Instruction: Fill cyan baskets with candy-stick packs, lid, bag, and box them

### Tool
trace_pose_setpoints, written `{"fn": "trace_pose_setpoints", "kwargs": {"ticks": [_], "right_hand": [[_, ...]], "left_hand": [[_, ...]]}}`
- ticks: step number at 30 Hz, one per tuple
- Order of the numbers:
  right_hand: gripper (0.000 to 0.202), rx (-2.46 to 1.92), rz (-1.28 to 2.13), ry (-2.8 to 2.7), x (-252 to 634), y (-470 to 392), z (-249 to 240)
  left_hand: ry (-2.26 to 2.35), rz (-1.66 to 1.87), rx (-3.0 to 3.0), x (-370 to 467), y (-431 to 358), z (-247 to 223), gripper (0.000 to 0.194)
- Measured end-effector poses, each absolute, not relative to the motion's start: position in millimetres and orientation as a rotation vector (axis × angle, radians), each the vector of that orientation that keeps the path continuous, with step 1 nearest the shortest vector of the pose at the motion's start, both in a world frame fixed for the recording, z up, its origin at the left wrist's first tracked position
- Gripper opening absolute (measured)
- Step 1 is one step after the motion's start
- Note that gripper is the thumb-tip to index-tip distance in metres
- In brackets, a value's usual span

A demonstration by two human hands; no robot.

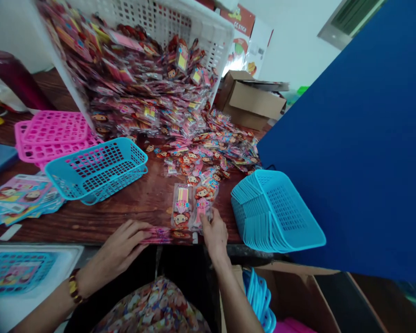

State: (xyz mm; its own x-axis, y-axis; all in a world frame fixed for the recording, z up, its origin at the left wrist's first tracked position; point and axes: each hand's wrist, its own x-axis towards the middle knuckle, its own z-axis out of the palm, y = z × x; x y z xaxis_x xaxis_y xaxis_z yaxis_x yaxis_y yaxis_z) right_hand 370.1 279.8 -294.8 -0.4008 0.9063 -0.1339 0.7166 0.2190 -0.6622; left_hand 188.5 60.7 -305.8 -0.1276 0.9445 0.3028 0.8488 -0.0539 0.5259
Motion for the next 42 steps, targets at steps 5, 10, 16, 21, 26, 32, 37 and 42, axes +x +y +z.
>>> {"fn": "trace_pose_setpoints", "kwargs": {"ticks": [5, 10, 16, 21, 26, 32, 37, 42], "right_hand": [[0.044, -1.615, 0.401, -2.918, 373, 293, -246], [0.042, -0.959, 0.046, -3.164, 361, 316, -235], [0.071, -0.317, -0.048, -3.563, 351, 339, -253], [0.061, -0.238, -0.318, -3.612, 340, 344, -243], [0.051, -0.033, -0.341, -3.649, 321, 343, -242], [0.033, 0.165, -0.428, -3.642, 320, 343, -250], [0.017, 0.343, -0.229, -3.647, 314, 340, -236], [0.017, 0.053, 0.149, -3.642, 289, 345, -213]], "left_hand": [[2.037, 0.937, 1.963, 189, 60, -307, 0.021], [2.032, 0.950, 1.976, 188, 60, -307, 0.020], [2.029, 0.949, 2.001, 187, 63, -304, 0.017], [2.052, 0.933, 1.996, 188, 61, -305, 0.017], [2.050, 0.914, 1.992, 188, 60, -305, 0.021], [2.073, 0.939, 1.985, 189, 61, -305, 0.021], [2.071, 0.940, 1.980, 189, 61, -305, 0.017], [2.065, 0.928, 1.990, 188, 61, -305, 0.016]]}}
